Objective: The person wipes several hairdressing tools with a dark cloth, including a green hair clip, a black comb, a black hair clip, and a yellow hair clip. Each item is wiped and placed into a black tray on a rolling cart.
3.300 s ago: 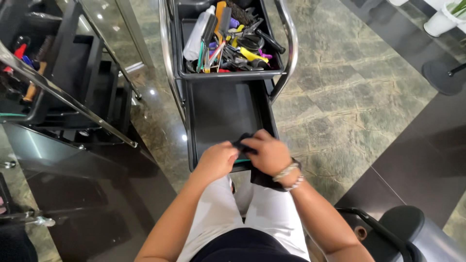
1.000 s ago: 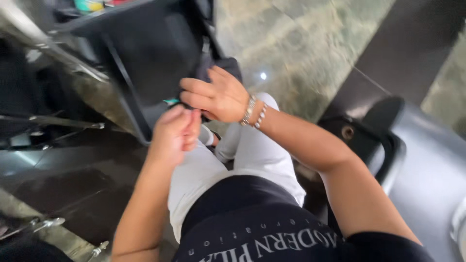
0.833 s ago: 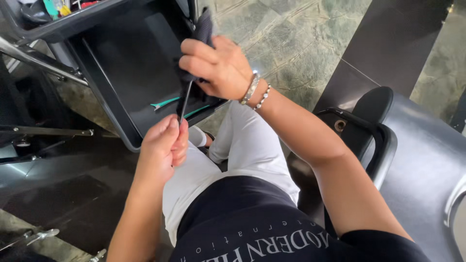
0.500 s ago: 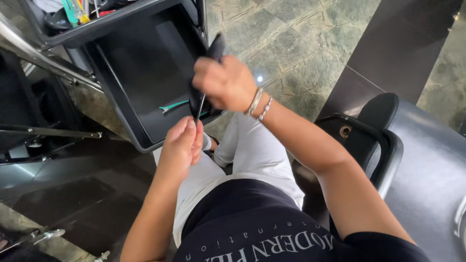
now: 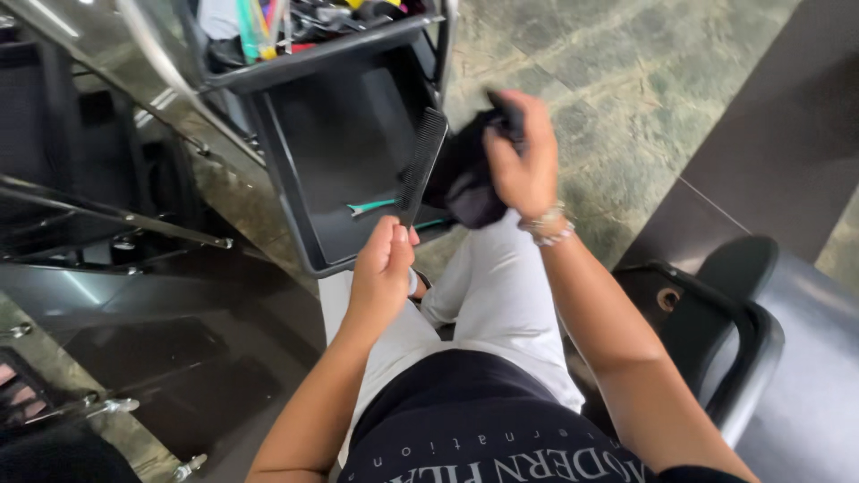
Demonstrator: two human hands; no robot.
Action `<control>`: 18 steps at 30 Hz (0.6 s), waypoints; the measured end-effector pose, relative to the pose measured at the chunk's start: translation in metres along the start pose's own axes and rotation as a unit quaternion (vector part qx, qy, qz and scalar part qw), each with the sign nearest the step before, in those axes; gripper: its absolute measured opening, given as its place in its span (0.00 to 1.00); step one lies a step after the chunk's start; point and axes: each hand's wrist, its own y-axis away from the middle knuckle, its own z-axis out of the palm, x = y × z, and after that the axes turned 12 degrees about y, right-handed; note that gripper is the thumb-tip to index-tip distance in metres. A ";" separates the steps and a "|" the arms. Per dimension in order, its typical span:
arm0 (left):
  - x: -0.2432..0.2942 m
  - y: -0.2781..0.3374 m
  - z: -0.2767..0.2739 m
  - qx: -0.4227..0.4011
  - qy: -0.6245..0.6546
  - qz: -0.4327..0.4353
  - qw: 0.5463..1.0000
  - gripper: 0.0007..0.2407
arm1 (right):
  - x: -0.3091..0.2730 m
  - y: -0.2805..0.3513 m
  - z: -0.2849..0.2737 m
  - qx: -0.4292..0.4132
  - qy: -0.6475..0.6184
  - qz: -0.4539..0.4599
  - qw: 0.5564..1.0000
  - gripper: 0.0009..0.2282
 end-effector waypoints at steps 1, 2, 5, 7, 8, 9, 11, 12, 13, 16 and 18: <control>0.012 0.004 0.000 0.009 -0.001 0.006 1.000 0.11 | 0.016 0.008 0.000 -0.001 -0.007 -0.008 1.000 0.20; 0.024 0.008 0.001 0.022 -0.003 0.022 1.000 0.11 | 0.032 0.017 -0.001 -0.053 -0.141 0.117 0.982 0.17; 0.018 -0.004 0.007 0.052 -0.051 0.096 0.993 0.10 | 0.001 0.030 -0.001 -0.166 -0.453 0.311 0.819 0.18; -0.001 -0.012 0.017 0.064 -0.095 0.149 0.982 0.09 | -0.026 0.043 -0.004 -0.212 -0.610 0.377 0.664 0.24; -0.010 -0.016 0.020 0.083 -0.119 0.193 0.971 0.07 | -0.030 0.049 -0.002 -0.204 -0.606 0.369 0.674 0.23; -0.019 -0.020 0.024 0.101 -0.142 0.237 0.956 0.05 | -0.034 0.055 0.000 -0.196 -0.602 0.361 0.684 0.21; -0.002 -0.017 0.020 0.088 -0.145 0.245 0.954 0.07 | -0.041 0.063 0.003 -0.186 -0.598 0.352 0.696 0.18; 0.006 -0.015 0.020 0.074 -0.146 0.255 0.953 0.09 | -0.043 0.068 0.004 -0.172 -0.591 0.342 0.710 0.16; 0.002 -0.017 0.020 0.077 -0.146 0.251 0.954 0.09 | -0.047 0.065 -0.002 -0.176 -0.591 0.345 0.708 0.16; 0.007 -0.022 0.013 0.045 -0.089 0.250 0.963 0.09 | -0.075 0.046 -0.021 -0.194 -0.472 0.306 0.804 0.10; 0.024 -0.021 0.006 0.000 0.057 0.247 0.967 0.20 | -0.110 0.033 -0.041 -0.262 -0.356 0.280 0.852 0.09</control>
